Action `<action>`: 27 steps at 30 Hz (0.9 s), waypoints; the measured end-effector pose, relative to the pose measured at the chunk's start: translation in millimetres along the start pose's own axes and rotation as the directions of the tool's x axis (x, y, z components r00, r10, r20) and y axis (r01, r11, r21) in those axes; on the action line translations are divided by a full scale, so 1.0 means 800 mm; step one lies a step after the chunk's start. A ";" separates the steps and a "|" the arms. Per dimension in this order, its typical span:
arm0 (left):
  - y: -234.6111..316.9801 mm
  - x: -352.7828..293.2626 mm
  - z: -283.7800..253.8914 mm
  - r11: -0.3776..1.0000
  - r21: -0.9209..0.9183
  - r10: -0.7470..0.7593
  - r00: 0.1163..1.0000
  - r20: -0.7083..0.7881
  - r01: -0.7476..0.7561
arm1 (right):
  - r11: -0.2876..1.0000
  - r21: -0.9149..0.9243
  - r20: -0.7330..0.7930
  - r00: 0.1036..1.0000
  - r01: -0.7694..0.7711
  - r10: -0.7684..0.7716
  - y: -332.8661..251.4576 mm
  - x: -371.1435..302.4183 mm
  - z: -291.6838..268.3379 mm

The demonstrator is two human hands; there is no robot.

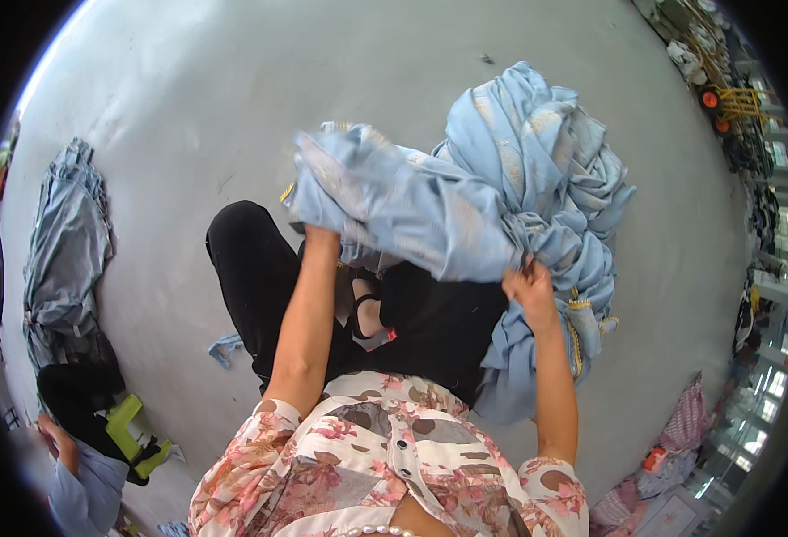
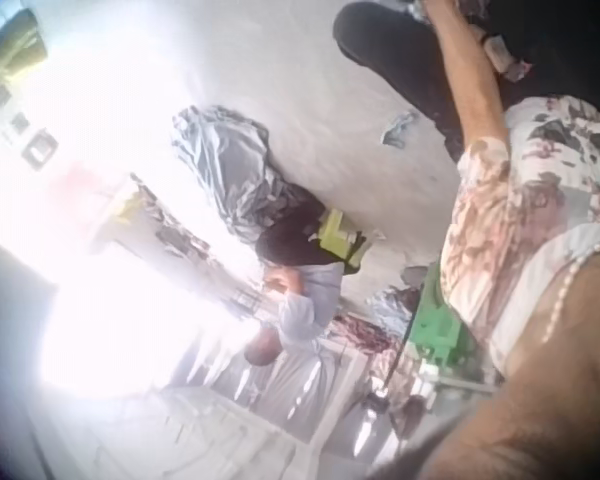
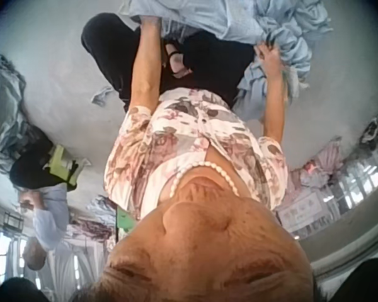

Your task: The person sits on the floor and uses small scissors to trim loose threads and excess fabric from the edges of a light blue garment with gold trim. The person repeatedly lifts and repositions sections of the fabric to access different areas for trimming.

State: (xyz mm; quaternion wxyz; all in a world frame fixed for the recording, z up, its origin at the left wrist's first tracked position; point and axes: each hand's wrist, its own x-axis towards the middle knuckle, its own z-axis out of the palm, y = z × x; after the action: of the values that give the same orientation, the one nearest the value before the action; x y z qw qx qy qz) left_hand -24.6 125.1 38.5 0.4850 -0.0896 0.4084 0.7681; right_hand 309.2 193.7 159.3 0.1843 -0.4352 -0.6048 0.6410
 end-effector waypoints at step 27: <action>0.020 -0.346 -0.166 -0.041 0.940 -0.512 0.815 0.272 -0.339 | 0.815 -0.535 -0.451 0.741 0.223 -0.498 0.001 0.006 0.022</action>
State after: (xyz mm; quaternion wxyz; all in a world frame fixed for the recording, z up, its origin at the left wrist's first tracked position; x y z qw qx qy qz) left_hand 69.9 -159.0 108.1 0.5420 0.4917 0.6572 0.1804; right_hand 293.1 186.9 155.2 0.3759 -0.5074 -0.7256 0.2735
